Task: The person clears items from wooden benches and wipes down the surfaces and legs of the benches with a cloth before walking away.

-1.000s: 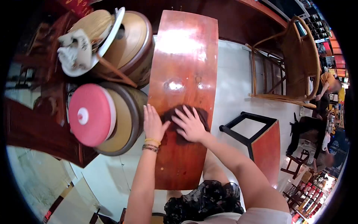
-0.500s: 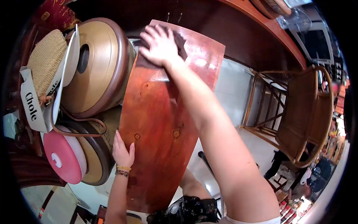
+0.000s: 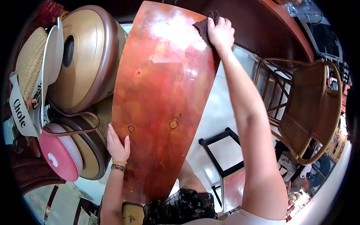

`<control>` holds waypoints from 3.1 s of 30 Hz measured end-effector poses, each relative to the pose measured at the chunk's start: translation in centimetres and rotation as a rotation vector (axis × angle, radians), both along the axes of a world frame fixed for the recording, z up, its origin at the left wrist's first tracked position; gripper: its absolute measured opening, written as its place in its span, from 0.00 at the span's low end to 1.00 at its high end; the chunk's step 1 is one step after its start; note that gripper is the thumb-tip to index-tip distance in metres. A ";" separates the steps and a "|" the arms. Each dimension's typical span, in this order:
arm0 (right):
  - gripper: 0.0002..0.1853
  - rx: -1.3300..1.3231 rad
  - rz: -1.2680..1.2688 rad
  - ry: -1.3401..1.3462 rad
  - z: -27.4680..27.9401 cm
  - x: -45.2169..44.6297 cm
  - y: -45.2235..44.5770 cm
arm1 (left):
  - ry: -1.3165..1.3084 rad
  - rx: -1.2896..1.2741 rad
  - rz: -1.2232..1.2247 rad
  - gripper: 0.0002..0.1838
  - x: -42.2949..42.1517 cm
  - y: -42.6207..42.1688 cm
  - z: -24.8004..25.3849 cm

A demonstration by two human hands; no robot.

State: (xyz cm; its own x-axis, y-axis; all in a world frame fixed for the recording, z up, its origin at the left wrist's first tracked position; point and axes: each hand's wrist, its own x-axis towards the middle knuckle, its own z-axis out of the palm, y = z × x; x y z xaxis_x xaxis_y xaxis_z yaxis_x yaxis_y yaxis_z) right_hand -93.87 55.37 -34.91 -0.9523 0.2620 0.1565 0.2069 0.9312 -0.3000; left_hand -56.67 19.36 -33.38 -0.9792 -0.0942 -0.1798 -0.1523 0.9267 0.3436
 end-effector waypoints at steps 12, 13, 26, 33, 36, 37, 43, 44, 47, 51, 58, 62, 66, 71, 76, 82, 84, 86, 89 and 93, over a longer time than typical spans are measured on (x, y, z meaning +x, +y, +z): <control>0.33 -0.170 0.520 -0.339 4.7 36.2 -13.8 | 0.038 -0.031 -0.017 0.41 0.3 0.2 -0.2; 0.32 -0.169 0.637 -0.439 5.2 39.8 -14.7 | 0.039 -0.024 -0.012 0.41 0.2 0.1 -0.3; 0.32 -0.051 1.028 0.025 2.8 15.9 -9.0 | 0.018 0.008 0.016 0.40 0.3 0.0 -0.1; 0.28 -0.018 -0.172 -0.074 3.9 0.6 -3.0 | 0.018 0.020 0.043 0.39 0.0 0.4 0.4; 0.32 -0.171 -0.315 -0.153 1.4 -0.6 -0.8 | 0.035 0.002 0.022 0.39 0.2 0.2 0.2; 0.33 -0.246 -0.340 -0.130 0.9 -0.4 -0.6 | 0.047 -0.007 0.014 0.39 0.2 0.3 0.0; 0.33 -0.723 -0.357 -0.037 -3.9 11.3 0.1 | 0.071 -0.010 -0.005 0.37 0.3 0.1 -0.6; 0.34 -0.805 -0.344 0.058 -4.4 15.0 -1.0 | 0.062 -0.011 -0.001 0.37 0.4 0.1 -0.6; 0.33 -0.821 -0.381 -0.074 -2.0 26.8 -5.1 | 0.121 -0.046 -0.013 0.36 0.5 0.3 -0.7; 0.36 -0.896 -0.422 -0.130 -2.0 44.1 -10.4 | 0.380 -0.273 -0.148 0.34 2.2 0.5 -1.5; 0.29 -0.917 -0.498 -0.166 1.6 74.8 -19.8 | 0.095 -0.094 -0.026 0.37 29.7 -3.9 4.5; 0.29 -0.952 -0.580 -0.304 2.5 85.8 -23.1 | -0.115 0.086 0.411 0.41 41.6 -12.8 0.4; 0.27 -1.001 -0.540 -0.329 1.7 86.4 -22.8 | -0.298 0.586 0.452 0.41 41.9 -15.7 -0.9; 0.26 -1.549 -0.422 -0.183 -1.9 87.0 -21.8 | -0.343 0.645 0.411 0.40 41.4 -16.9 -2.4; 0.29 -1.530 -0.451 -0.228 0.7 88.8 -19.3 | -0.360 0.580 0.301 0.43 44.5 -15.4 -1.5; 0.29 -1.539 -0.463 -0.290 -1.4 101.2 -12.6 | -0.645 0.687 0.218 0.41 57.5 -12.1 -2.1; 0.30 -1.507 -0.491 -0.319 0.3 105.5 -10.7 | -0.692 0.725 0.181 0.40 62.1 -10.0 0.0; 0.33 -1.493 -0.471 -0.257 -0.6 110.4 -9.3 | -0.756 0.781 0.216 0.39 67.2 -9.5 -1.4; 0.37 -1.425 -0.535 -0.370 0.7 117.5 -6.1 | -0.917 0.799 0.149 0.36 74.8 -7.6 -1.5; 0.37 -1.354 -0.513 -0.395 2.1 125.8 -1.8 | -0.888 0.589 -0.184 0.35 82.2 -1.4 4.1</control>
